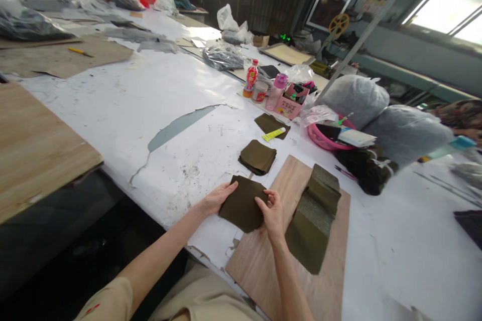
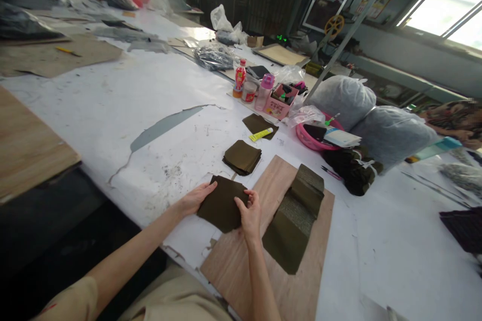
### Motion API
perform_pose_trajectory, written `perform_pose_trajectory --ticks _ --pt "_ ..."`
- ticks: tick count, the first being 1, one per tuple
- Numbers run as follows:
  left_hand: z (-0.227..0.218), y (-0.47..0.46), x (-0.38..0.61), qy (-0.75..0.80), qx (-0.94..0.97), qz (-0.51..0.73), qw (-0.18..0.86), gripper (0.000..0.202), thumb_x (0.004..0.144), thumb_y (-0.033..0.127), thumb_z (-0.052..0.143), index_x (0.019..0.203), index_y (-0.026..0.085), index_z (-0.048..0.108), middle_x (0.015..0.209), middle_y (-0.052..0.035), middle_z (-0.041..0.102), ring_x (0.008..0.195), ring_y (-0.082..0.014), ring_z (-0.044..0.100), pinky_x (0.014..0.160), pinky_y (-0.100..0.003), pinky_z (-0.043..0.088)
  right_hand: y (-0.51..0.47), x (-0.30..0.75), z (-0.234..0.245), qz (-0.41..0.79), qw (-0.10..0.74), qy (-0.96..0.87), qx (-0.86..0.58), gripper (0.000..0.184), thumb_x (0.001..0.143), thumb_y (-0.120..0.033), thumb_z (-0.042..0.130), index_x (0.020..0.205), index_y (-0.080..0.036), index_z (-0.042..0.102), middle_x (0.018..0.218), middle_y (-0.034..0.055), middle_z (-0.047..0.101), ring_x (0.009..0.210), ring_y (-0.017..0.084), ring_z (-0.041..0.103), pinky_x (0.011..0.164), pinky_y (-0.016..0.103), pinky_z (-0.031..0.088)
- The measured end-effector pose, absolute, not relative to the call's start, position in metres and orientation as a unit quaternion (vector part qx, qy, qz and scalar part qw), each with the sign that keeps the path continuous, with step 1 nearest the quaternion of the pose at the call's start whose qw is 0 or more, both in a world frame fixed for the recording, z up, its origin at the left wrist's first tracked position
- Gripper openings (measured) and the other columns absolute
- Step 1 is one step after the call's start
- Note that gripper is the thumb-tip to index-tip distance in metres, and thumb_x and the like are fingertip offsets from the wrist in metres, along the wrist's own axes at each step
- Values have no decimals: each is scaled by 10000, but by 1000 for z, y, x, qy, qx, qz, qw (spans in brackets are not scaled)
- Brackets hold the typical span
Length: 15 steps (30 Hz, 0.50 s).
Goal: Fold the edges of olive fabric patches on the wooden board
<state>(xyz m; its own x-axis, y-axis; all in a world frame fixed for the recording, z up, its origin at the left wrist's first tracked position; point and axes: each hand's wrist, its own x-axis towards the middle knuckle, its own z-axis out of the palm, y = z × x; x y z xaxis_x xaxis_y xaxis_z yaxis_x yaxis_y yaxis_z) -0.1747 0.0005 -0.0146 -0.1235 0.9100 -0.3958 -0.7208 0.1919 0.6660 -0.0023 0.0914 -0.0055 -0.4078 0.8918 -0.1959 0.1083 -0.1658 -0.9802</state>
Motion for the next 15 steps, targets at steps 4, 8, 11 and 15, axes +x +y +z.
perform_pose_trajectory --ticks 4,8,11,15 --pt "-17 0 -175 404 119 626 656 457 851 466 667 1118 97 642 964 -140 734 823 -214 711 788 -300 566 94 -3 -4 623 299 -570 -444 421 594 -425 815 861 -203 575 811 9 668 713 166 612 617 264 486" --pt "-19 0 -175 404 123 625 656 447 853 465 665 1112 101 642 969 -134 734 820 -208 710 787 -298 565 94 -4 -1 637 283 -564 -442 377 604 -468 803 749 -186 600 703 -5 643 631 148 565 563 250 449" --pt "-20 0 -175 409 125 625 653 459 851 479 661 1108 99 643 965 -133 735 832 -214 708 790 -302 563 90 -8 0 637 297 -552 -449 364 637 -482 782 773 -187 617 718 -13 642 654 145 564 599 251 460" --pt "-25 0 -175 410 123 622 655 492 846 523 645 1093 98 649 981 -142 732 874 -234 704 809 -324 560 86 -13 -3 630 327 -533 -461 360 678 -501 748 819 -202 602 728 -28 629 668 143 565 607 247 465"
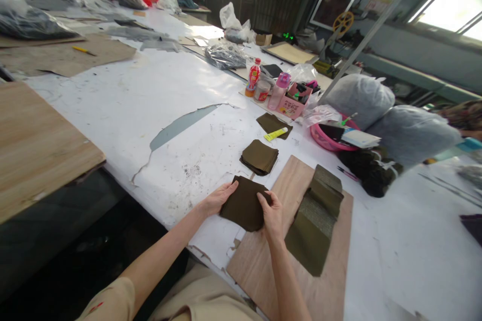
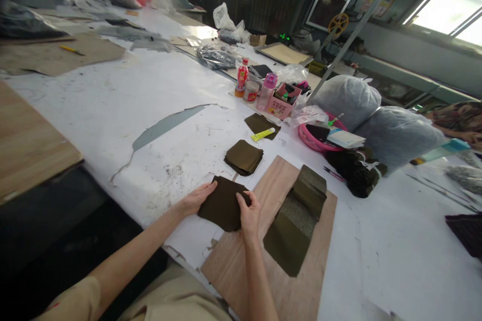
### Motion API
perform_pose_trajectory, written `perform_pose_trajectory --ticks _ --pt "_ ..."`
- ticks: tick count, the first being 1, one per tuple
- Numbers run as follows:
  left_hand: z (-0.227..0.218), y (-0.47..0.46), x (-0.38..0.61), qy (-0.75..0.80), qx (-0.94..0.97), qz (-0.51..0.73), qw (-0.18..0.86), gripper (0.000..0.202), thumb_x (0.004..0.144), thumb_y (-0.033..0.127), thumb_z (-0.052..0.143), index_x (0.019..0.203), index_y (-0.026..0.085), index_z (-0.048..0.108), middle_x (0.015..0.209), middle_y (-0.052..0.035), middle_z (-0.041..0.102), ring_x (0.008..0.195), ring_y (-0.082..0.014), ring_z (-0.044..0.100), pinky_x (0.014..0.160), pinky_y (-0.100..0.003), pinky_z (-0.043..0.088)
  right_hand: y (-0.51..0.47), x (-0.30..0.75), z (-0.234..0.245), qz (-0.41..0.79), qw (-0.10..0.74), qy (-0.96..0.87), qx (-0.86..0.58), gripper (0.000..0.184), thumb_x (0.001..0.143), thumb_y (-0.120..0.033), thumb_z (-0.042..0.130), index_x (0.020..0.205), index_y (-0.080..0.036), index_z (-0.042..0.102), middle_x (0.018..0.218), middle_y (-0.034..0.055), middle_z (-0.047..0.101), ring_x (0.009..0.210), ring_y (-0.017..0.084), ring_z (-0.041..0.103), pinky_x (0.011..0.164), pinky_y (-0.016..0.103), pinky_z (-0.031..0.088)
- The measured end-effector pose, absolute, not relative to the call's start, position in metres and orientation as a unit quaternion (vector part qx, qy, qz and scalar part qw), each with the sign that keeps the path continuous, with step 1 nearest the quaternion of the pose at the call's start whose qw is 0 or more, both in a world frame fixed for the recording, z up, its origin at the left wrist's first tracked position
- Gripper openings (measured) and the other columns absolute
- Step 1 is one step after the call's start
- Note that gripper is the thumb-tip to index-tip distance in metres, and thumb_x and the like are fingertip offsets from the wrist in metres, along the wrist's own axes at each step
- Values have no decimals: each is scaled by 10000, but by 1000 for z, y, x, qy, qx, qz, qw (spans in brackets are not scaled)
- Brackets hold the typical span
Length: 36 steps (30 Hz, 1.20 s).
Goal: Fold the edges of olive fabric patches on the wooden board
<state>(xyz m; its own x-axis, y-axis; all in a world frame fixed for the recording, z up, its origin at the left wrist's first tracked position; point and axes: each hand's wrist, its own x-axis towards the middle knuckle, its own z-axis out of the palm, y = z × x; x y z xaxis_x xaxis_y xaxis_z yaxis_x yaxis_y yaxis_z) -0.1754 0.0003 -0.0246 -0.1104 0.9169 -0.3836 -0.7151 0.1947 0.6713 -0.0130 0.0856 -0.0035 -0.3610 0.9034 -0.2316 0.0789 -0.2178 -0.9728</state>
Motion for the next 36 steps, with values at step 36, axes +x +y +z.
perform_pose_trajectory --ticks 36 --pt "29 173 -256 649 414 534 350 273 766 359 636 939 149 616 907 -71 704 855 -229 652 751 -315 501 244 -71 20 543 372 -596 -461 569 632 -479 686 1090 -169 551 567 -71 546 510 145 542 421 237 404"
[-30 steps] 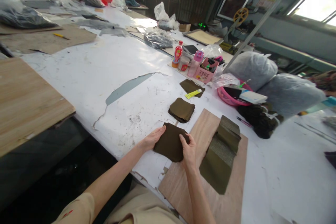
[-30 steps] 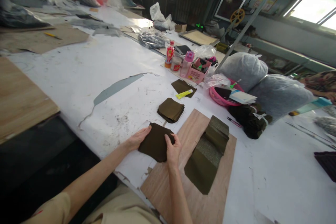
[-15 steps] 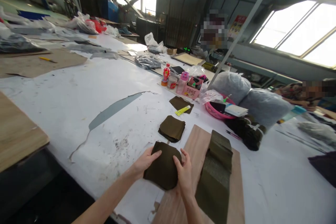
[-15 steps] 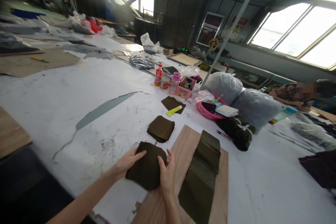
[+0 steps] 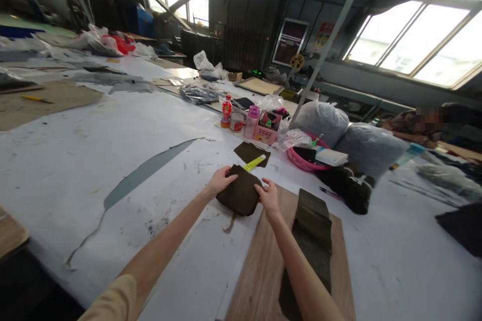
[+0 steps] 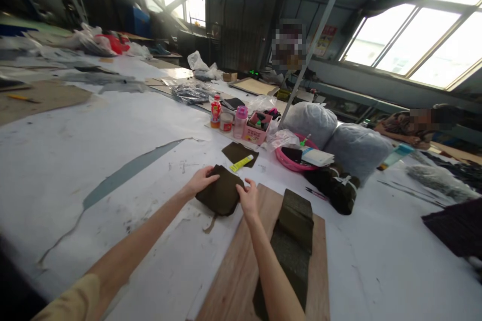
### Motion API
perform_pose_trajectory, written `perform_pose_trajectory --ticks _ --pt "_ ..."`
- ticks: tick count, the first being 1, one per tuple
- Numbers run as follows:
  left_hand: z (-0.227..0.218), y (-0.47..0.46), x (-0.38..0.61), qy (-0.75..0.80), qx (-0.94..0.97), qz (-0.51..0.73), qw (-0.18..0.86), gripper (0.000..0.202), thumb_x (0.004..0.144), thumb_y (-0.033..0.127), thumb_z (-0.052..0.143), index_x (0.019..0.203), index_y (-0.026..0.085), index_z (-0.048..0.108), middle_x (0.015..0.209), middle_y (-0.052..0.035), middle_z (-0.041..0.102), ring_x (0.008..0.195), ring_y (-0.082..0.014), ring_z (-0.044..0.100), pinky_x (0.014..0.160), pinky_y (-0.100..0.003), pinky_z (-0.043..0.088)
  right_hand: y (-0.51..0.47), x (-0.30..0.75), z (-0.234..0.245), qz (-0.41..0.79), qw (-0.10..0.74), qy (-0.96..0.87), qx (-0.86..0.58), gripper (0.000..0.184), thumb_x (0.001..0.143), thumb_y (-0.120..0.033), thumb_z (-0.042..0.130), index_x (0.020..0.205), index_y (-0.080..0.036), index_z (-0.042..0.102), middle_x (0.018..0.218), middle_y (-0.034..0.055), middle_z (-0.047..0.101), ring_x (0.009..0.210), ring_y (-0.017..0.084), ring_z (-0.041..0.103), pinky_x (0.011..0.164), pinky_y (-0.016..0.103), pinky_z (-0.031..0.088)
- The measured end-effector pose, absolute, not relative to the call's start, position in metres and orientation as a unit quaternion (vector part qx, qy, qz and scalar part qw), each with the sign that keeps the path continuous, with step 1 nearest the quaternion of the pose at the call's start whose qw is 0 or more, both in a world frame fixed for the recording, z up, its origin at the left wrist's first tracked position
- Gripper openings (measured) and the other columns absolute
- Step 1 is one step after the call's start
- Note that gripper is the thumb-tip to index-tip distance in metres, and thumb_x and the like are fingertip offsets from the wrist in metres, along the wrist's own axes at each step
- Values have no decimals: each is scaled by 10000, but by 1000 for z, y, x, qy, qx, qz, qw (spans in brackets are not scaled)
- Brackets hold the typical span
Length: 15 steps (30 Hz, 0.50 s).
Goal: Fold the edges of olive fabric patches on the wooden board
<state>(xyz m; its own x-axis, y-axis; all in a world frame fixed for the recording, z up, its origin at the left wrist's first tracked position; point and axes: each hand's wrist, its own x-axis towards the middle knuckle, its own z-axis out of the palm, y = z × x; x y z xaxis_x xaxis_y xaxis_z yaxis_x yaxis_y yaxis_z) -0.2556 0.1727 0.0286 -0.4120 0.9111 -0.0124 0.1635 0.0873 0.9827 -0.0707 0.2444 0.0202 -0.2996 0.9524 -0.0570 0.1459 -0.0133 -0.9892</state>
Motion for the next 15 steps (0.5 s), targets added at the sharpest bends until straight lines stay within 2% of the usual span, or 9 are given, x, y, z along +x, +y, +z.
perform_pose_trajectory --ticks 4,7,12,15 --pt "12 189 -258 729 422 473 259 193 743 243 672 916 175 617 853 -67 675 870 -244 634 803 -328 451 267 -82 7 485 386 -619 -483 407 582 -381 707 934 -197 616 566 -81 513 514 127 501 466 238 380" --pt "-1 188 -253 767 431 425 211 208 772 228 662 972 194 621 827 -66 663 853 -251 634 799 -333 433 269 -84 -4 447 391 -633 -497 285 542 -284 724 799 -217 621 572 -64 523 557 136 496 536 257 385" --pt "-10 184 -249 794 450 379 154 275 826 267 622 1091 198 601 923 -75 672 850 -230 638 778 -315 455 267 -83 -11 416 394 -647 -502 276 562 -291 714 816 -233 624 580 -57 526 592 165 505 593 286 398" --pt "-12 183 -246 800 466 362 109 386 842 239 599 1219 173 547 1106 -114 635 984 -236 620 858 -328 460 266 -81 -6 408 404 -646 -503 303 564 -319 717 837 -225 624 571 -62 502 597 171 503 610 297 410"
